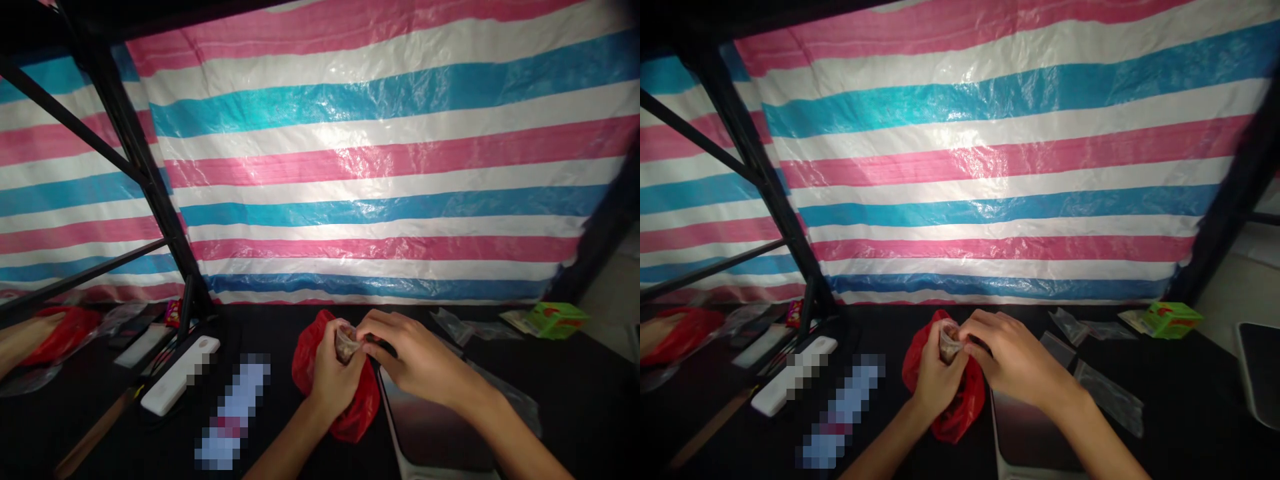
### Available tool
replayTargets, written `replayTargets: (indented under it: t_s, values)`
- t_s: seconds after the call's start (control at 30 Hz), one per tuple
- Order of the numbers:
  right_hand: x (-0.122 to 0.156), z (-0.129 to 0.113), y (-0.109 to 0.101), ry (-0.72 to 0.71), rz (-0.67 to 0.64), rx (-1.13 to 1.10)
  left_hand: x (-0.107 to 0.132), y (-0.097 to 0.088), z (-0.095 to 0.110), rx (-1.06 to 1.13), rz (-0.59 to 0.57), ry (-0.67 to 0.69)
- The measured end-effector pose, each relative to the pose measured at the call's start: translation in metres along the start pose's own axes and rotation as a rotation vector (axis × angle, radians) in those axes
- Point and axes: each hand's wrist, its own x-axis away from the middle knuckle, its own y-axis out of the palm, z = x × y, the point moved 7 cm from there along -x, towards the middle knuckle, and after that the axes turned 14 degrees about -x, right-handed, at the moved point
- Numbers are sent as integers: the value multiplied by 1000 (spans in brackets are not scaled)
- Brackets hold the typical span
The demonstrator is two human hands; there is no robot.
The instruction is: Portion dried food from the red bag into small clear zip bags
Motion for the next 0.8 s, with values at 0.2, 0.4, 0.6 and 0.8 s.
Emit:
replayTargets:
  t_s: [0.2, 0.4, 0.6, 0.8]
  values:
    - [2, 18, 3, 71, -4, 53, 10, -5, -10, -107, -56, 66]
    - [2, 23, 12, 57, 4, -19, 6, -6, -17, -93, -61, 23]
    - [-2, 18, 14, 38, 1, -55, 9, 0, -18, -109, -102, 19]
    - [-1, 28, 7, 28, 68, -137, 7, 4, -14, -69, -270, 21]
